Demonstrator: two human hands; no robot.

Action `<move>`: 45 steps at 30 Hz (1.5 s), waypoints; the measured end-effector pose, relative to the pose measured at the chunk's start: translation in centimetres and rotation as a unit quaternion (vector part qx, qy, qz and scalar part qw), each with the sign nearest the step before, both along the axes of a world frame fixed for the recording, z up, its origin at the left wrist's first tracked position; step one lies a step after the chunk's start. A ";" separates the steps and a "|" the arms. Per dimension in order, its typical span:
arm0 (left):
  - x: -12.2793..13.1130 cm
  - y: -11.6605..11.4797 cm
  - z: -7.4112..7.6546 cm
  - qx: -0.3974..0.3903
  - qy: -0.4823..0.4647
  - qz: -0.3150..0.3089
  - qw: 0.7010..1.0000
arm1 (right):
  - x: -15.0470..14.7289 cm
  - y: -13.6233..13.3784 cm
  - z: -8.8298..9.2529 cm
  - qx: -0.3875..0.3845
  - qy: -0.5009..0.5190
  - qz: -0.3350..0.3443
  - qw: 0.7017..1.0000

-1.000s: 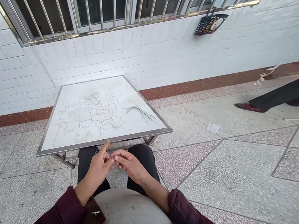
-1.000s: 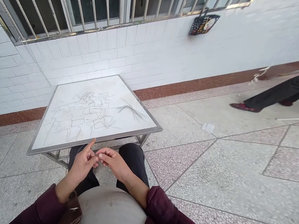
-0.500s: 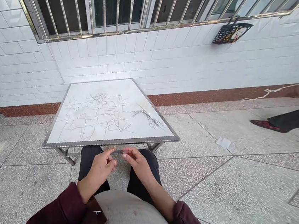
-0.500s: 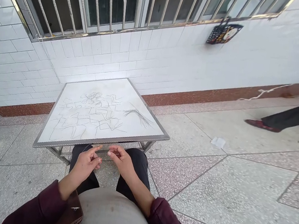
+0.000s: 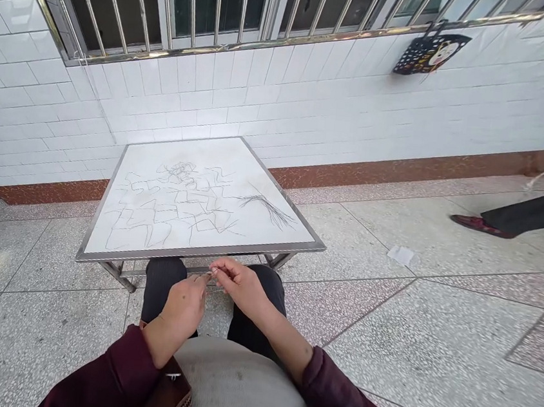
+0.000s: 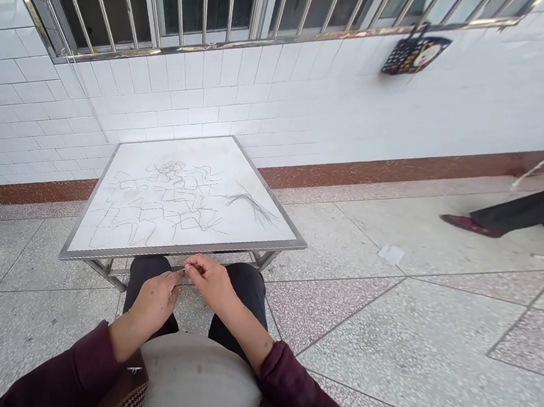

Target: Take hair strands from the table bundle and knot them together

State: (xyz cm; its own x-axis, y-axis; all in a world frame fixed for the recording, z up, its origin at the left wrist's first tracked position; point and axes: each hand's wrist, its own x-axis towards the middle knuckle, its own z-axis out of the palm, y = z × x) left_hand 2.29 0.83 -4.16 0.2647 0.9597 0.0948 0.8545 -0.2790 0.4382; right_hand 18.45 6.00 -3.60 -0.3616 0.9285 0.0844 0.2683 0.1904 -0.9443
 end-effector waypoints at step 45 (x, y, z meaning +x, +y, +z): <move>-1.2 2.2 -6.5 -0.147 -0.285 0.070 0.945 | -2.4 8.0 -2.2 -0.034 -0.032 0.014 0.999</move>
State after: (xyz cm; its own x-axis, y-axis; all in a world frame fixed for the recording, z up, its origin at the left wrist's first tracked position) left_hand 1.10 3.00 -10.68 0.1193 0.9885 -0.0931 0.4759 0.0253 0.8791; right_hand 16.01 14.01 -5.75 -0.3902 0.9207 -0.0030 0.3235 0.1341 -0.9367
